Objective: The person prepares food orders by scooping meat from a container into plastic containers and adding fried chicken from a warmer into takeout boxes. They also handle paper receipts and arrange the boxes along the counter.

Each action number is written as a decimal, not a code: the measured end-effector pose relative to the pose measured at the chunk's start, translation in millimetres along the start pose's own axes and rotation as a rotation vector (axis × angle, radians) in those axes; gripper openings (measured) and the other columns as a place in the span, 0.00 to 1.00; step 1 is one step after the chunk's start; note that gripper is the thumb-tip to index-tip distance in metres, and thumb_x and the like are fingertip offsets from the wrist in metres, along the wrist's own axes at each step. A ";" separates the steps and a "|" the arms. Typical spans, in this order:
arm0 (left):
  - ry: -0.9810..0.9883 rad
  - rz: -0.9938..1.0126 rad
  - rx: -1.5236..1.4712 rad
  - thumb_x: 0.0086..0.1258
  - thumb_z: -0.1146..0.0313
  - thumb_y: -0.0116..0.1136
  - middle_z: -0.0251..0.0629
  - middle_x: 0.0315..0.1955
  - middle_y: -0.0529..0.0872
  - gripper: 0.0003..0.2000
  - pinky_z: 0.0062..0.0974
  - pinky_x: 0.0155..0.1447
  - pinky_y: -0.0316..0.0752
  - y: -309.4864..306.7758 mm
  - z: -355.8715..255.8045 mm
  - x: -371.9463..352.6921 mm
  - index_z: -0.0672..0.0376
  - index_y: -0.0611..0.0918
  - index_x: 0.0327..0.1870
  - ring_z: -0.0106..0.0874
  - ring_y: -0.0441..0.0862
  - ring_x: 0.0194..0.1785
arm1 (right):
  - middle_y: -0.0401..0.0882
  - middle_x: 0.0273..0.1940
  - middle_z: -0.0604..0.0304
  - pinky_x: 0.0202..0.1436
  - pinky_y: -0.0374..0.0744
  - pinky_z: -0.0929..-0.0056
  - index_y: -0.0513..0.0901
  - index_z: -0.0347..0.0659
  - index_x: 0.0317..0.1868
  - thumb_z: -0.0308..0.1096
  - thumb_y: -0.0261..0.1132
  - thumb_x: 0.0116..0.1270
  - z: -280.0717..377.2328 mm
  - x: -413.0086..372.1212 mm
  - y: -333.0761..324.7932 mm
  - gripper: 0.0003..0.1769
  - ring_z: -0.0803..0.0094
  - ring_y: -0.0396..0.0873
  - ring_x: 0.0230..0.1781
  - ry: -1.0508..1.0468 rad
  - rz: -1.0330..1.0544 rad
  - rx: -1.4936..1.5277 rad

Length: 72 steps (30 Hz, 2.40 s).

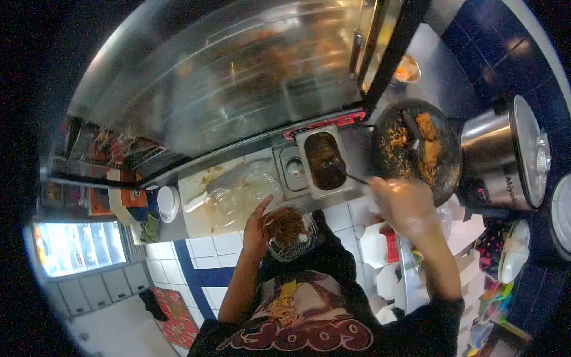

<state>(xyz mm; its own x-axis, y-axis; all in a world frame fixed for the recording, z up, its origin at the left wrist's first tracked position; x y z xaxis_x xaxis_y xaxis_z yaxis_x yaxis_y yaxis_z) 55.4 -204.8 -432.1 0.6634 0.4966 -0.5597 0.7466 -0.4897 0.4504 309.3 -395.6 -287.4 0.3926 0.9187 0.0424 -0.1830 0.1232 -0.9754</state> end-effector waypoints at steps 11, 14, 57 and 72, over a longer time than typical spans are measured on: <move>-0.452 0.104 -0.490 0.77 0.56 0.40 0.49 0.61 0.78 0.22 0.38 0.66 0.72 27.0 76.6 25.6 0.58 0.72 0.64 0.40 0.77 0.61 | 0.86 0.32 0.56 0.35 0.83 0.62 0.84 0.45 0.31 0.31 0.63 0.54 4.1 79.1 93.0 0.04 0.59 0.87 0.33 -0.136 0.198 -0.170; -0.402 0.210 -0.624 0.77 0.55 0.40 0.48 0.58 0.80 0.21 0.46 0.66 0.72 45.8 86.1 32.2 0.58 0.73 0.61 0.44 0.78 0.59 | 0.85 0.31 0.55 0.35 0.83 0.62 0.84 0.45 0.30 0.30 0.63 0.54 -4.2 82.5 92.1 0.04 0.58 0.86 0.33 -0.106 0.230 -0.130; -0.036 -0.170 -0.054 0.78 0.55 0.38 0.42 0.51 0.82 0.20 0.38 0.61 0.73 17.8 3.2 40.1 0.61 0.76 0.54 0.36 0.77 0.57 | 0.74 0.24 0.69 0.25 0.64 0.81 0.83 0.31 0.36 0.34 0.67 0.68 -79.5 6.1 35.8 0.12 0.83 0.66 0.23 0.490 0.237 1.047; 0.114 -0.051 -0.110 0.77 0.62 0.39 0.42 0.51 0.83 0.19 0.28 0.60 0.72 22.6 2.1 35.9 0.66 0.79 0.54 0.31 0.79 0.54 | 0.71 0.17 0.65 0.20 0.66 0.66 0.86 0.47 0.50 0.29 0.70 0.56 66.1 -46.4 -11.9 0.19 0.67 0.71 0.15 -0.266 -0.050 -0.134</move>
<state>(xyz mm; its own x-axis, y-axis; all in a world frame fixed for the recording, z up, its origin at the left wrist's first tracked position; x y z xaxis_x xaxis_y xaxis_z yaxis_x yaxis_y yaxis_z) 95.9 -199.6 -443.4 0.6211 0.5998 -0.5045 0.7764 -0.3831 0.5004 233.7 -414.9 -263.4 0.1448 0.9810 0.1288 -0.0419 0.1362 -0.9898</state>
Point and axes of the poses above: each hand's wrist, its own x-axis towards the middle knuckle, its own y-axis out of the palm, z = x × y, the point moved 1 cm from there along x, towards the middle knuckle
